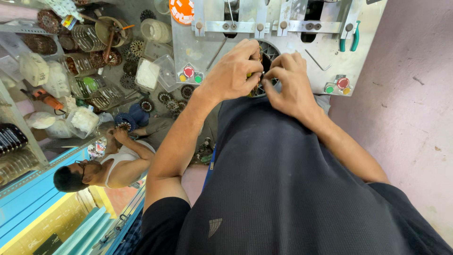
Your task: The person assembles a circular electrical component by inserting copper wire segments into a yellow ring and securing them with a screwdriver. They use a machine to press the assembly and trim excess wire with scissors. The person repeats the process on multiple segments of the ring.
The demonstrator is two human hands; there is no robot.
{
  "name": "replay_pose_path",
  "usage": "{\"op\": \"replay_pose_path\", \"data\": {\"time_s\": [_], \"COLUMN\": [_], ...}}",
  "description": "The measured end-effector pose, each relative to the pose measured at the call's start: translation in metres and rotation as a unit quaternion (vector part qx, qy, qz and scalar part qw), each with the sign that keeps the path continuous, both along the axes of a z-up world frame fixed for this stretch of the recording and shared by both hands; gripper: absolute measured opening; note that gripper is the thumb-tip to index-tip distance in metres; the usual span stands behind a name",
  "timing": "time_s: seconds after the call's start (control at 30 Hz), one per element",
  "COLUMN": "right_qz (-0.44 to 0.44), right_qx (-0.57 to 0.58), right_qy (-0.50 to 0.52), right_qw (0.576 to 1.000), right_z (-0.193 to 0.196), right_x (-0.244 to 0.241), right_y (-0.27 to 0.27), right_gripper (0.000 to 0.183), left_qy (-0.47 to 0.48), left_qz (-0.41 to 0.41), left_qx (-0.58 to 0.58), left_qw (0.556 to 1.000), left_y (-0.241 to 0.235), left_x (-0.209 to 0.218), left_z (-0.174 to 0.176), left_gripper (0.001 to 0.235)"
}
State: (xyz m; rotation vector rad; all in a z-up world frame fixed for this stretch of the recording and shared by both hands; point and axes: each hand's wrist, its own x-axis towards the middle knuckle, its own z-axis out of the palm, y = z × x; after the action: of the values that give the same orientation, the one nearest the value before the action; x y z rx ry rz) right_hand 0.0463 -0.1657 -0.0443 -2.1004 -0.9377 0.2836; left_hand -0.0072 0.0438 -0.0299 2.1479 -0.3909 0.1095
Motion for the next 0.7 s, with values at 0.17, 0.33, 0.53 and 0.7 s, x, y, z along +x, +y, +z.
{"op": "replay_pose_path", "data": {"time_s": [0.17,0.33,0.53,0.7], "right_qz": [-0.051,-0.001,0.007,-0.048], "right_qx": [-0.005,0.004,-0.002,-0.001], "right_qy": [-0.028,-0.031,-0.023,-0.016], "right_qw": [0.998,1.000,1.000,0.999], "right_z": [0.000,-0.004,0.003,0.007], "right_x": [-0.001,0.001,0.001,0.004], "right_y": [-0.001,-0.002,0.001,-0.007], "right_gripper": [0.009,0.009,0.011,0.010], "left_qy": [0.008,0.010,0.030,0.108], "left_qz": [-0.005,-0.005,-0.038,-0.158], "left_qx": [-0.014,-0.005,0.057,0.223], "left_qw": [1.000,1.000,0.997,0.956], "left_y": [0.000,-0.001,0.002,-0.004], "left_x": [-0.001,0.000,0.012,0.049], "left_z": [-0.002,-0.003,0.008,0.013], "left_gripper": [0.010,0.012,0.012,0.010]}}
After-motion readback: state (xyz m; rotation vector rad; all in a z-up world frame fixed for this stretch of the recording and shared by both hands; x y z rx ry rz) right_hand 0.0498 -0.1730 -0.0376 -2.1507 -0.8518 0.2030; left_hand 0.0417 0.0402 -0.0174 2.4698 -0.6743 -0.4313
